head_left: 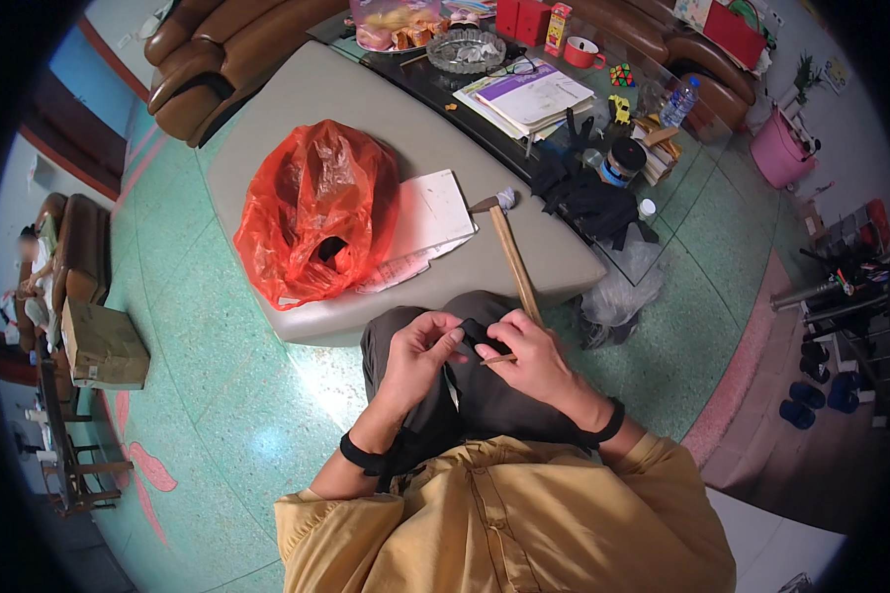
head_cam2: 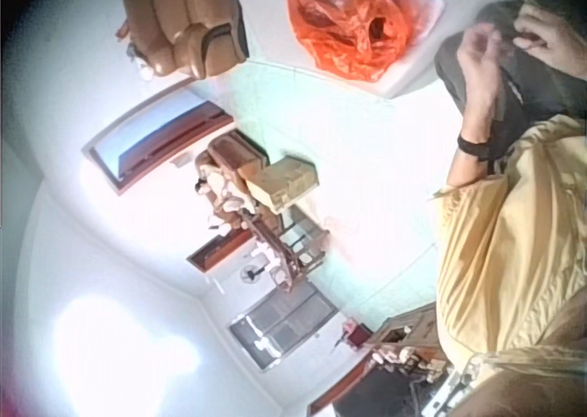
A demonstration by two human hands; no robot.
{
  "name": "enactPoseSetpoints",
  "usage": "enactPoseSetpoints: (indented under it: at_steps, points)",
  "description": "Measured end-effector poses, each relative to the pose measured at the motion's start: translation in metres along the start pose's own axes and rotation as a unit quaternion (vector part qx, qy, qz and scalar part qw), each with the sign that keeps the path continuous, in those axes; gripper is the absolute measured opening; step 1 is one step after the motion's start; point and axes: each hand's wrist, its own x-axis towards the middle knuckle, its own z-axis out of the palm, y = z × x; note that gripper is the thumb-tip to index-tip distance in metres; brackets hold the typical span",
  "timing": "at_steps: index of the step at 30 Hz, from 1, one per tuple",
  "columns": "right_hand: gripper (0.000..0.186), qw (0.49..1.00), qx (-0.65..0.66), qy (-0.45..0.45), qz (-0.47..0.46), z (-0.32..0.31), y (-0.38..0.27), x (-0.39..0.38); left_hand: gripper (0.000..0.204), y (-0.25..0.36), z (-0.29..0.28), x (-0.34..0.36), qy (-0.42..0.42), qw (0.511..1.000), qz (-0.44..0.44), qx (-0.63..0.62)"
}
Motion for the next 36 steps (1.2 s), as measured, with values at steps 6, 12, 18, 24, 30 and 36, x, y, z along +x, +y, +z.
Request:
enactPoseSetpoints:
  at_steps: [6,12,18,24,30,36]
  points:
    - [0.014,0.994,-0.104,-0.011,-0.02,0.003,0.015,0.001,0.014,-0.001,-0.003,0.001,-0.002,0.999,-0.046,-0.027]
    - [0.015,0.994,-0.09,-0.047,-0.037,0.015,0.008,-0.007,0.022,-0.016,0.004,0.006,0.04,0.997,-0.006,0.06]
    - [0.014,1.0,0.001,-0.006,0.027,0.007,0.027,0.0,0.036,-0.01,-0.001,0.006,0.017,0.968,0.061,0.243]
    - [0.013,0.999,0.008,-0.037,0.005,0.005,0.027,0.0,0.025,0.006,0.002,0.005,-0.005,0.996,-0.086,-0.001]
    - [0.013,0.999,-0.022,-0.041,0.019,0.009,0.03,-0.003,0.019,-0.008,-0.005,0.011,0.042,0.989,-0.075,0.122]
    - [0.02,0.985,-0.081,-0.112,0.101,-0.009,-0.008,-0.006,0.015,-0.022,-0.004,0.017,0.091,0.993,-0.067,-0.039]
